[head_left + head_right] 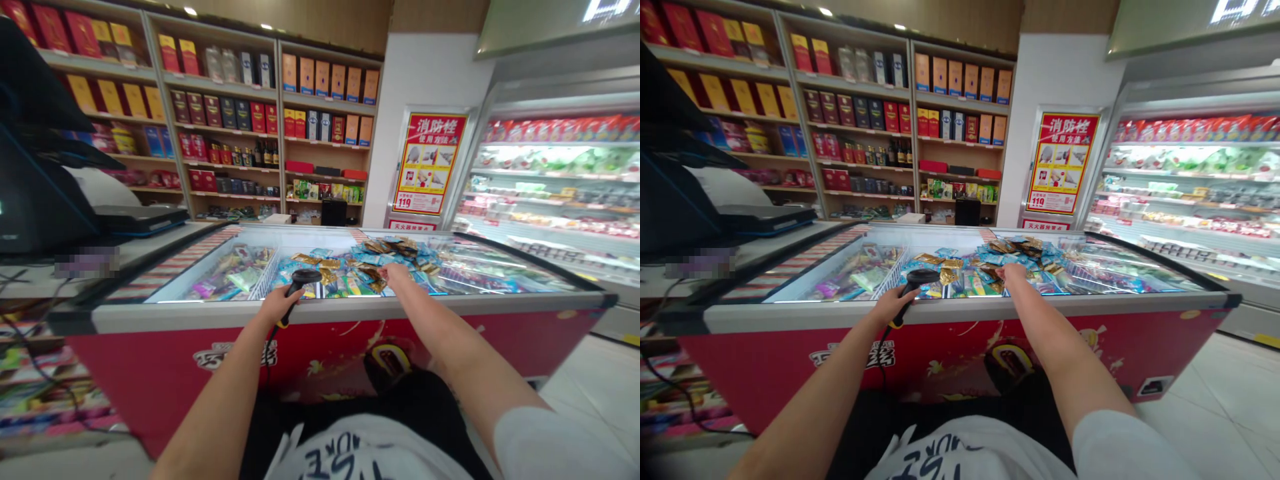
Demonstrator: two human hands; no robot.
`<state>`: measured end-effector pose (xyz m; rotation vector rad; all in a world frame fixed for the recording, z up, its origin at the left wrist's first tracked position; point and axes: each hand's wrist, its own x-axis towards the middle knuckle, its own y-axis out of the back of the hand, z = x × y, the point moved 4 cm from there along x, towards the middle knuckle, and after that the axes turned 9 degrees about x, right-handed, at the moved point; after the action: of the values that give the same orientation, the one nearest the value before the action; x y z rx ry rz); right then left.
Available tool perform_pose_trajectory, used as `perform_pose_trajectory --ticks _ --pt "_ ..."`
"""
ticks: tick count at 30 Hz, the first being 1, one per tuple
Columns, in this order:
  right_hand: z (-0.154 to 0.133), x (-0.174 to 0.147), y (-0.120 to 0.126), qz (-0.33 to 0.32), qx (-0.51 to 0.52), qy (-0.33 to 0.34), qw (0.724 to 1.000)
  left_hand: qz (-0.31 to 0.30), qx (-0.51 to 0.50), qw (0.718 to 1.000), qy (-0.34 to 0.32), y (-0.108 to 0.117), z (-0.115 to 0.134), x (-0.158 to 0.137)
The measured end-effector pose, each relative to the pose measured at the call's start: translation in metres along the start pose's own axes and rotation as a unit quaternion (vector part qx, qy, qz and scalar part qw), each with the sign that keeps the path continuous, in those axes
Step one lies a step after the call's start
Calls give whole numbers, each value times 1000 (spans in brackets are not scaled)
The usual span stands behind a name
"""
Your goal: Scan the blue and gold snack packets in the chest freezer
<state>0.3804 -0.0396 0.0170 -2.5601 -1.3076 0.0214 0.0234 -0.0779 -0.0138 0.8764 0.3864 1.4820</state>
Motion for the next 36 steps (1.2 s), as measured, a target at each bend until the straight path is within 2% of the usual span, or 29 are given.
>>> perform_pose_trajectory --ticks 4,7,8,10,11,12,15,18,20,23,28,33,36 --pt "7 4 17 27 -90 -40 995 2 -5 1000 -1 0 0 0" --pt "6 6 21 2 -219 -9 976 2 8 1000 -1 0 0 -1" --pt "3 7 21 -13 -292 18 956 1 16 1000 -1 0 0 -1" --pt "-3 5 19 -31 -437 76 896 0 30 1000 0 -1 0 -1" --pt "-6 4 18 -30 -485 101 868 0 35 999 0 -1 0 -1" --pt "-9 1 16 -26 -509 122 852 -1 37 999 0 -2 -1 0" --pt "-17 -11 0 -48 -523 198 827 -4 16 1000 4 -3 -3 2" --pt "-12 -26 -35 -134 -506 273 807 1 -77 996 37 -2 -9 8" --pt "0 -35 -64 -194 -488 287 801 3 -157 985 69 0 -14 14" --pt "25 -39 -108 -249 -466 280 802 1 -233 968 93 5 -18 19" --pt "56 -19 -159 -240 -495 230 803 4 -330 940 87 9 -23 19" --pt "71 -7 -170 -252 -551 112 788 52 -382 915 115 13 -36 15" --pt "75 -25 -168 -280 -559 134 769 74 -377 918 99 14 -36 13"
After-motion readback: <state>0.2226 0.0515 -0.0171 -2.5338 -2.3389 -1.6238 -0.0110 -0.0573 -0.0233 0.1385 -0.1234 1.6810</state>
